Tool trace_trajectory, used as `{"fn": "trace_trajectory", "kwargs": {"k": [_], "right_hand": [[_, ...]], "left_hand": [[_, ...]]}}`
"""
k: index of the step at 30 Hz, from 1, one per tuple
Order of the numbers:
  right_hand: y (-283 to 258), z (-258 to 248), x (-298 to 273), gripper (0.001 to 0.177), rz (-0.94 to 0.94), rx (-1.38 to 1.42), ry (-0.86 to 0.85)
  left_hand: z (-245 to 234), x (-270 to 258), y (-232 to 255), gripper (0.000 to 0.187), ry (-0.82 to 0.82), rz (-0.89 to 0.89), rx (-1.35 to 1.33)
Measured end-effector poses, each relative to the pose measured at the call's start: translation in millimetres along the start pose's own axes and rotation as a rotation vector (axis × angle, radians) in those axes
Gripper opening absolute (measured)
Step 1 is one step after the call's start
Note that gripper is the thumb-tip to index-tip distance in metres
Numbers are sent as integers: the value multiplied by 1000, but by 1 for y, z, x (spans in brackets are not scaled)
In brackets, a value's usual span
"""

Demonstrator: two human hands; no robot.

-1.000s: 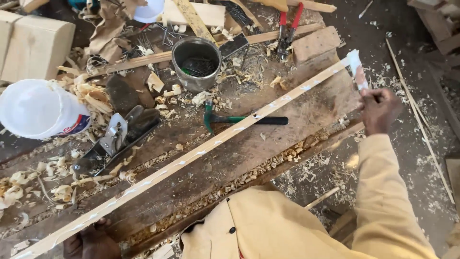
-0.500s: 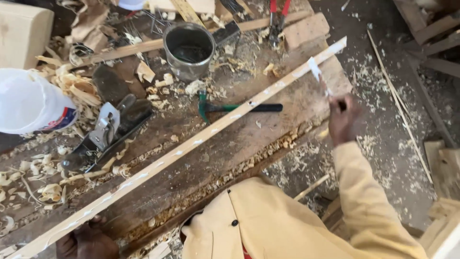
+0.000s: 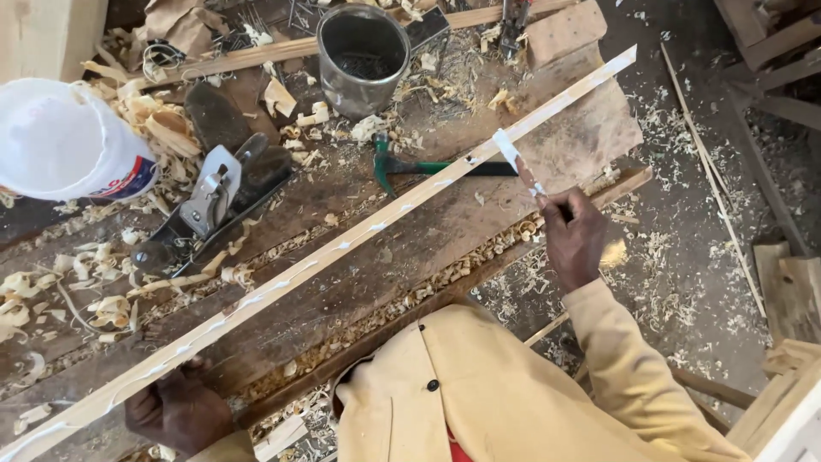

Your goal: Sawing, measuring, hammering, and applying glue to wooden strips on a workbench

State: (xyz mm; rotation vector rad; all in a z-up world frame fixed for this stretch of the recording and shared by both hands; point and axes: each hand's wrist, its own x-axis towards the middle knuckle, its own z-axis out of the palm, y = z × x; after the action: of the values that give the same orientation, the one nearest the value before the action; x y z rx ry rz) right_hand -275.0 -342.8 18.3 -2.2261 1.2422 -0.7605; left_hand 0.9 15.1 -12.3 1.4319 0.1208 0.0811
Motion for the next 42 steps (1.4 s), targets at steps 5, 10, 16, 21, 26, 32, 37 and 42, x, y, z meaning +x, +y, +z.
{"fn": "trace_trajectory", "kwargs": {"k": [5, 10, 16, 21, 26, 32, 37, 42], "right_hand": [[-43, 16, -36, 16, 10, -27, -35], [-98, 22, -65, 7, 63, 48, -240], [-127, 23, -75, 11, 41, 151, -263], [-86, 67, -93, 21, -333, -42, 52], [-145, 44, -104, 11, -100, -18, -234], [-188, 46, -117, 12, -96, 9, -307], [-213, 52, -132, 10, -91, 57, -341], [-241, 59, -137, 8, -64, 95, -420]], "left_hand": [[-1, -1, 4, 20, -56, 31, 52], [-12, 0, -7, 13, -25, -5, -41], [-1, -3, -1, 38, -31, 29, -22], [5, -3, 18, 31, -97, -5, -63], [2, 1, -1, 15, -85, 77, -85], [8, -2, 18, 21, -98, 75, -106], [3, 4, 21, 22, -199, 146, -242], [-5, 7, 17, 19, -232, 132, -261]]}}
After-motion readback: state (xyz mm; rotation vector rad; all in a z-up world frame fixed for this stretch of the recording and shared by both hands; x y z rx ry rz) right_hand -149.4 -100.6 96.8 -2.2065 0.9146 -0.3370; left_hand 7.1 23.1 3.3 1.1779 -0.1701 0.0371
